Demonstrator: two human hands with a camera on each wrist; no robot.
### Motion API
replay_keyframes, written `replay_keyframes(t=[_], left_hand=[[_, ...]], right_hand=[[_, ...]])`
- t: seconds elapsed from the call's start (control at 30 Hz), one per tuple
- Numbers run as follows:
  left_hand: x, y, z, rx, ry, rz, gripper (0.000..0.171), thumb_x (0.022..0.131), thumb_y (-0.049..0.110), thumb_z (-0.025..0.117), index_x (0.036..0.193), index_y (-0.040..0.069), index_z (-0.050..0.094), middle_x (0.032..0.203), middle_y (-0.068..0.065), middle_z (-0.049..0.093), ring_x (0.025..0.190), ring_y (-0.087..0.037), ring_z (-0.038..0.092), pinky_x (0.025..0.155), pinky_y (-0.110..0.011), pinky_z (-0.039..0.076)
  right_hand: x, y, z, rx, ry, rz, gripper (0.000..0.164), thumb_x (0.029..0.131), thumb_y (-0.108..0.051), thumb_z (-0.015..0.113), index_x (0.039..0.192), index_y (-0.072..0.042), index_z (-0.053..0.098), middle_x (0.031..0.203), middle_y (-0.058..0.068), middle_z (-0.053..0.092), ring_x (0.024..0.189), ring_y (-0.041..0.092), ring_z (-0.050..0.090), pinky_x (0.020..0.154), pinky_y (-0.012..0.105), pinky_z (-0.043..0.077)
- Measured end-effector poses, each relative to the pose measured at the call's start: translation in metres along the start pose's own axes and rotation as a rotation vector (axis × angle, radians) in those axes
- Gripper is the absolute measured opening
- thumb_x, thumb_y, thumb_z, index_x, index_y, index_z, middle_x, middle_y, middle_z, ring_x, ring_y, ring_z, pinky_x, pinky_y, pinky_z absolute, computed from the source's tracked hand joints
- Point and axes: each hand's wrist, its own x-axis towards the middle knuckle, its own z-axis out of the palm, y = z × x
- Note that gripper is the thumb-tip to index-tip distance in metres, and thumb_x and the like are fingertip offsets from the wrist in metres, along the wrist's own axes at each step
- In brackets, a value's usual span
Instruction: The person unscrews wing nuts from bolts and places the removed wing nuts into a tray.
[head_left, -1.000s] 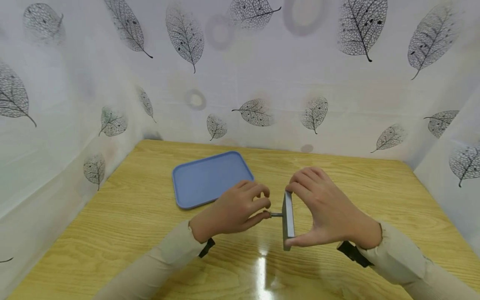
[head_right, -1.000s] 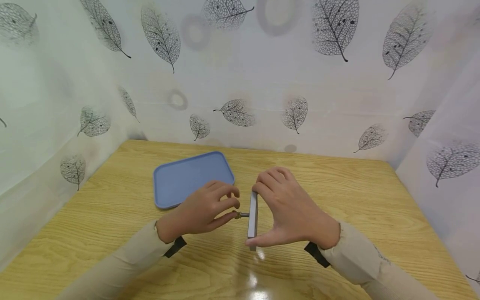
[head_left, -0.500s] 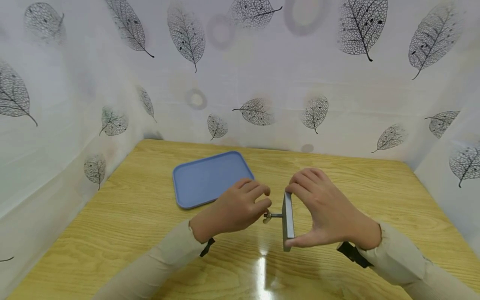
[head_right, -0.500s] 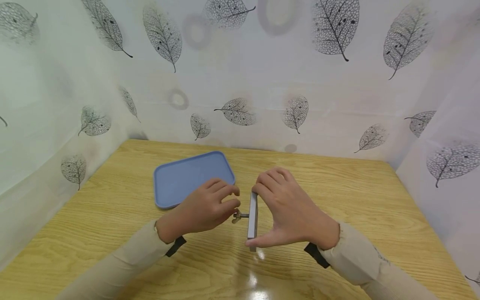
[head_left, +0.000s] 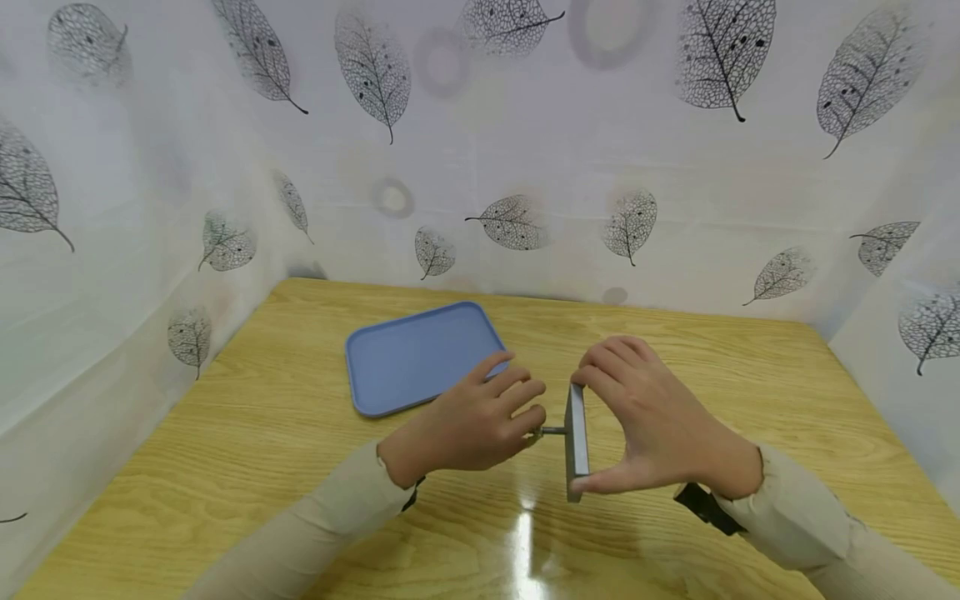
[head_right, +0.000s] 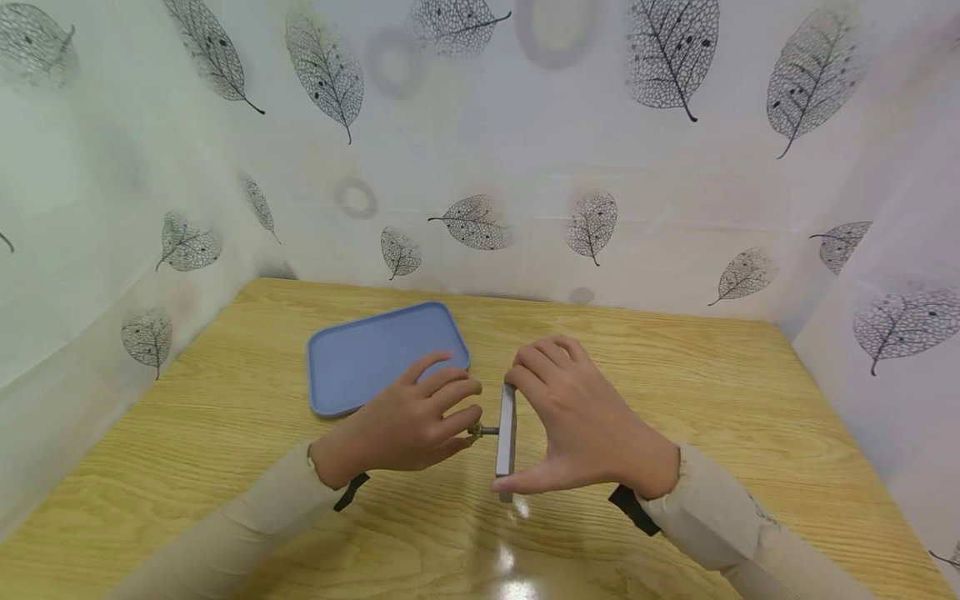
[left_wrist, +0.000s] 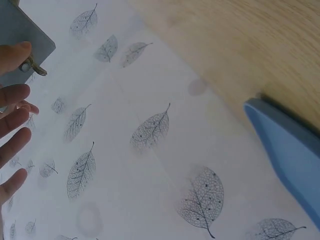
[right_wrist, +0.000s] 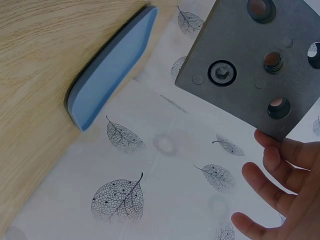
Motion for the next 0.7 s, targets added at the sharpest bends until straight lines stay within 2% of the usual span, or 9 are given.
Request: replay_keyframes(t=[0.1,0.37,0.7], left_hand=[[0.0012,0.0016,-0.0014,0.000,0.007,0.002,0.019,0.084,0.038,0.065,0.086,0.020,0.061,0.103,0.003,0.062,0.096,-0.015,0.056,0.100,-0.041,0.043],[-0.0008,0.0028,-0.0009,-0.036,-0.088,-0.023,0.028,0.079,0.049,0.069,0.083,0.022,0.060,0.109,0.001,0.059,0.102,-0.016,0.054,0.103,-0.041,0.040],[0.0008,0.0004,-0.0007,0.018,-0.054,-0.043,0.026,0.083,0.047,0.065,0.085,0.021,0.062,0.107,0.001,0.062,0.101,-0.017,0.057,0.101,-0.040,0.043]], right_hand=[[-0.0011,-0.0007,-0.0011,0.001,-0.002,-0.001,0.082,0.055,-0.080,0.065,0.097,-0.010,0.059,0.096,0.002,0.055,0.095,0.021,0.049,0.095,0.045,0.036],[-0.0024,-0.0012,-0.0023,0.004,-0.003,-0.006,0.083,0.054,-0.079,0.066,0.098,-0.010,0.060,0.096,0.002,0.055,0.096,0.021,0.049,0.095,0.046,0.036],[-0.0028,-0.0001,-0.0019,0.005,-0.001,-0.007,0.083,0.052,-0.079,0.068,0.097,-0.010,0.059,0.095,0.002,0.055,0.095,0.021,0.048,0.094,0.045,0.036]])
